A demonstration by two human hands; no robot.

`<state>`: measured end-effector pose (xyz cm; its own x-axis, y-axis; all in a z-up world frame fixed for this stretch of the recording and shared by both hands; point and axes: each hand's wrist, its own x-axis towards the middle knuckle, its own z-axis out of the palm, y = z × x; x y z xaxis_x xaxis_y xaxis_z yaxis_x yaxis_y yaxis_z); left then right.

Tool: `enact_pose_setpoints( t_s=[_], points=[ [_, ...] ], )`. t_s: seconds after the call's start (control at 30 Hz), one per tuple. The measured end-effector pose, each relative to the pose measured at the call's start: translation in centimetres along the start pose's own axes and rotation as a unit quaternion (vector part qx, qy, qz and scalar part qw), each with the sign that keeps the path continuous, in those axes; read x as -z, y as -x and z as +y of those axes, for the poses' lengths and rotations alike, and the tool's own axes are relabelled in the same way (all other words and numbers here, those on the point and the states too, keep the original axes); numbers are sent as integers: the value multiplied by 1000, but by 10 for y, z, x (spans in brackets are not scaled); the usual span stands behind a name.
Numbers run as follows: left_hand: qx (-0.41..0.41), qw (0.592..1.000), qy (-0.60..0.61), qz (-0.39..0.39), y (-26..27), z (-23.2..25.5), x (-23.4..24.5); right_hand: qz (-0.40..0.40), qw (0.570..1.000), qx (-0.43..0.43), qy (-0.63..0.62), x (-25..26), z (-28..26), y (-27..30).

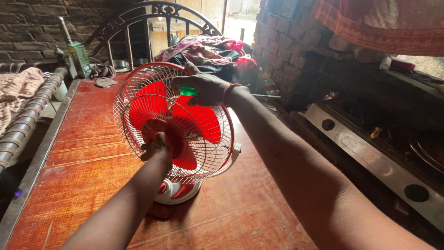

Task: The person reassembles a red and white electric fan by hand, aligning and securing the front wire cage onto the fan head. The person rotates the fan head to check alignment and ensures the cage is properly seated.

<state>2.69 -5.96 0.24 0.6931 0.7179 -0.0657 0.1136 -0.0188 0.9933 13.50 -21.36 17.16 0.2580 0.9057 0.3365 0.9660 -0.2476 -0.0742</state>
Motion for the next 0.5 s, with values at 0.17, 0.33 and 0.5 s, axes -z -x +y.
enact_pose_setpoints(
  t_s=[0.17, 0.33, 0.5],
  points=[
    [-2, 998, -35, 50, -5, 10, -4, -8, 998, -55, 0, 5, -22, -3],
    [12, 990, -53, 133, -26, 15, 16, -12, 989, -144, 39, 11, -51, -4],
    [15, 988, -77, 135, -31, 17, 16, -12, 965, -233, 119, 3, -70, -22]
  ],
)
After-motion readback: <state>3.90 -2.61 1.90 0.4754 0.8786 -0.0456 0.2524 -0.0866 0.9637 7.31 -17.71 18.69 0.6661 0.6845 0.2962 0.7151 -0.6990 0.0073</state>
